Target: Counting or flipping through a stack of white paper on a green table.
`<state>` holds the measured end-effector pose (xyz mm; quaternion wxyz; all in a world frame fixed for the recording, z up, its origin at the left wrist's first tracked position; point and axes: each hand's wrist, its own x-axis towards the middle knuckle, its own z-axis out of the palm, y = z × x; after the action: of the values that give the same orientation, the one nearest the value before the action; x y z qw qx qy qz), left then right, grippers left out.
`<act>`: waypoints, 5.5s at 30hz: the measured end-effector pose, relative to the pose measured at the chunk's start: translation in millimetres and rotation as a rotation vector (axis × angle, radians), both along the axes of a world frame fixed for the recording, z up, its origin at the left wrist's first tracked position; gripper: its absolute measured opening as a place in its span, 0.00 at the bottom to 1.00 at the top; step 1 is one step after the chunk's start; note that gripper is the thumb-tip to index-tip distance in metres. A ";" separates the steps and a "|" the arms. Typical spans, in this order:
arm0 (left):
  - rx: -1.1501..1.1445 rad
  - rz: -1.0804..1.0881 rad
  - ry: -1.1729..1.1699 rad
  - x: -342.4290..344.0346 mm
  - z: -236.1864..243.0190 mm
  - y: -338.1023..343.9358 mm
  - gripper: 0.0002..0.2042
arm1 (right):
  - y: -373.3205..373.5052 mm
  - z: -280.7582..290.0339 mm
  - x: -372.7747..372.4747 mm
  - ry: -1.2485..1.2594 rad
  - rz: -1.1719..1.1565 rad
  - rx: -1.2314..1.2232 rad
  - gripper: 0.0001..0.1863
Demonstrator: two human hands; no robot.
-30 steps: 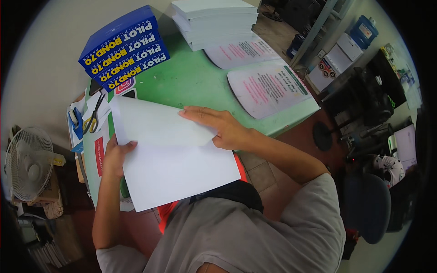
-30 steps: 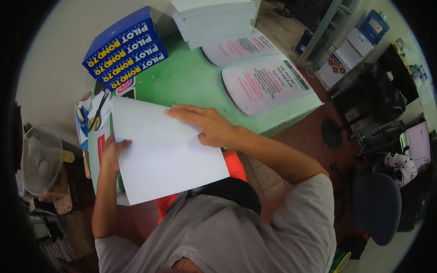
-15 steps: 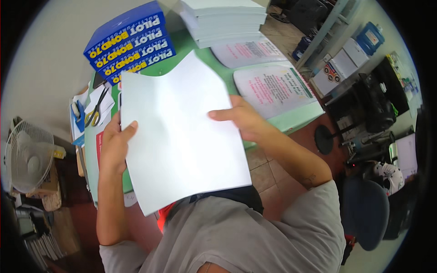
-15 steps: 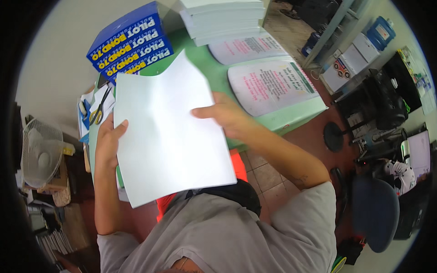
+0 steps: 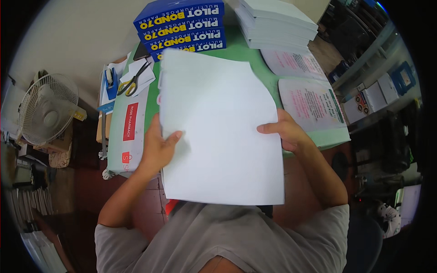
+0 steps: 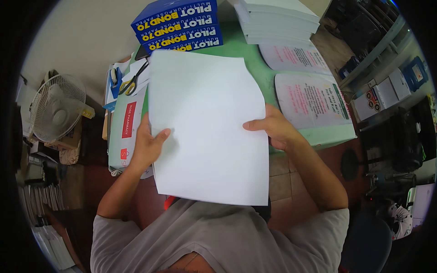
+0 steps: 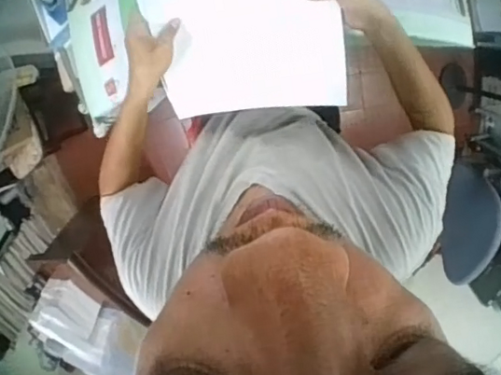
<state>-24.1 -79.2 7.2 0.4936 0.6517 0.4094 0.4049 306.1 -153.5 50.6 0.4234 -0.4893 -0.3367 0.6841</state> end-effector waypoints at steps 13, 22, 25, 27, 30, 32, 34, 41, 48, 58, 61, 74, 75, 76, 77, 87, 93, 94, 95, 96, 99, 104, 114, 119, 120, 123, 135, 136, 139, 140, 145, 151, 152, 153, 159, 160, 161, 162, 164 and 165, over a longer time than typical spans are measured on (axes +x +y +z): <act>-0.322 -0.097 0.500 2.8 46.0 3.3 0.37 | -17.0 4.1 -49.0 -1.136 0.075 0.744 0.36; 0.232 -0.195 0.801 65.7 102.6 -32.5 0.30 | 2.3 54.2 -59.9 -0.180 -0.022 0.259 0.20; -0.237 -0.143 0.282 19.9 66.2 8.8 0.24 | -9.1 37.8 -25.6 -0.083 -0.079 0.188 0.22; -0.564 -0.125 0.091 5.7 50.6 15.0 0.23 | -13.5 23.5 -5.5 -0.021 -0.126 0.053 0.24; -0.639 -0.042 0.026 9.7 45.0 15.4 0.21 | -6.0 12.7 -16.4 -0.232 -0.153 0.050 0.23; -0.127 -0.134 0.329 28.6 55.5 9.5 0.20 | 0.6 26.3 -31.6 -0.245 -0.143 0.123 0.22; 0.075 -0.128 0.496 51.6 80.5 0.2 0.19 | 9.4 50.3 -48.1 -0.274 0.032 0.250 0.20; -0.247 -0.091 -0.155 10.2 116.2 16.0 0.17 | -1.0 60.4 -12.6 -0.012 -0.224 0.363 0.21; 0.102 -0.037 -0.404 3.1 107.3 17.0 0.24 | -3.2 48.1 -1.7 -0.182 -0.310 0.665 0.25; 0.210 0.026 -0.387 4.2 31.9 23.6 0.29 | 13.2 -3.5 -30.6 -0.438 -0.435 0.875 0.34; 0.217 0.035 -0.442 12.1 23.9 25.1 0.30 | 19.7 -6.6 -30.2 -0.289 -0.486 0.905 0.30; 0.148 0.138 -0.245 18.7 23.5 25.9 0.24 | 18.1 -19.3 -29.9 -0.395 -0.476 0.840 0.21; 0.156 0.133 -0.216 16.4 25.1 27.3 0.24 | 19.6 -15.8 -30.1 -0.393 -0.462 0.820 0.21; 0.164 0.128 -0.188 14.0 26.8 28.8 0.23 | 20.4 -13.7 -28.8 -0.390 -0.449 0.799 0.21; 0.174 0.108 -0.162 10.1 28.0 27.4 0.23 | 18.9 -13.7 -27.6 -0.392 -0.452 0.795 0.21; -0.272 -0.010 -0.062 8.6 47.4 31.0 0.25 | 15.4 -5.8 -9.6 -0.390 -0.178 0.495 0.22; -0.716 -0.141 -0.007 -3.8 19.8 49.0 0.26 | 17.5 -0.6 -3.7 -0.371 0.165 -0.064 0.21; -0.753 -0.172 -0.110 -6.1 19.7 50.4 0.26 | 15.9 -14.5 -4.4 -0.368 0.163 -0.065 0.21; -0.993 -0.171 -0.260 -8.3 28.0 50.7 0.25 | 8.6 -36.9 -5.6 -0.698 0.025 0.425 0.24; -0.997 -0.158 -0.262 -10.8 30.1 52.3 0.25 | 7.8 -36.5 -21.0 -1.004 -0.114 0.937 0.26; -0.818 -0.068 0.016 -3.2 38.5 46.3 0.24 | -22.2 -10.9 -30.4 -1.244 0.136 0.634 0.30; -0.342 -0.067 0.114 -13.9 6.9 21.5 0.27 | -22.6 -1.5 -20.2 -1.246 0.296 0.427 0.32; -0.236 -0.148 0.003 -19.2 12.4 2.0 0.25 | -29.1 -21.2 -13.1 -0.821 0.025 0.658 0.31; -0.745 0.015 -0.052 -7.3 22.9 14.0 0.24 | -38.3 -24.7 -12.9 -1.213 0.111 0.828 0.32; -0.750 -0.009 -0.047 -7.0 18.2 10.2 0.24 | -35.5 -23.6 -8.9 -1.226 0.096 0.810 0.32; 0.204 -0.085 0.243 -8.7 4.4 2.2 0.23 | -11.0 -10.2 4.4 -0.592 0.017 0.497 0.33; -0.488 -0.067 -0.158 -6.3 6.2 24.1 0.26 | -10.6 -2.9 7.9 -0.675 0.121 0.307 0.31; -0.488 -0.078 -0.160 -5.8 3.0 23.5 0.26 | -3.8 -5.5 13.8 -0.375 0.066 0.177 0.33; -0.235 -0.185 0.012 8.4 16.2 24.9 0.24 | 5.7 -20.9 17.8 -0.187 -0.072 0.110 0.33; -0.323 -0.145 0.071 8.7 19.1 26.3 0.23 | 6.0 -21.6 11.4 -0.214 -0.095 0.173 0.34; -0.734 -0.096 0.099 4.4 40.3 45.7 0.23 | -10.1 -1.2 -16.4 -1.032 0.074 0.512 0.22; 0.481 -0.115 0.557 7.4 7.9 44.3 0.22 | 0.0 26.5 -25.2 -1.233 0.263 0.364 0.24; 0.480 -0.115 0.555 15.6 20.1 36.9 0.22 | 1.2 34.1 -31.8 -1.234 0.264 0.363 0.24; 0.385 -0.102 0.658 34.7 46.3 21.2 0.21 | -0.2 43.7 -38.1 -1.256 0.250 0.359 0.20; 0.388 -0.071 0.404 57.5 76.8 4.3 0.17 | 7.5 56.8 -47.2 -0.955 -0.022 0.376 0.18; 0.389 -0.072 0.404 53.8 77.1 7.7 0.17 | 9.5 50.0 -43.6 -0.761 -0.147 0.344 0.20; 0.117 -0.036 0.231 52.0 78.2 8.3 0.17 | 15.0 34.9 -37.1 -0.640 -0.228 0.223 0.24; -0.151 0.000 0.053 48.3 79.6 12.0 0.18 | 14.8 23.1 -32.8 -0.642 -0.231 0.226 0.24; -0.163 0.024 0.106 31.0 56.6 24.1 0.19 | 6.9 8.0 -22.2 -0.027 -0.420 0.164 0.24; -0.304 0.034 0.085 26.0 51.1 25.7 0.19 | 2.7 8.9 -14.4 -0.062 -0.392 0.161 0.22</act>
<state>1.9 -53.4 58.3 0.5619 0.5788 0.4976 0.3187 291.7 -150.8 59.4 0.5758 -0.5307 -0.3015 0.5440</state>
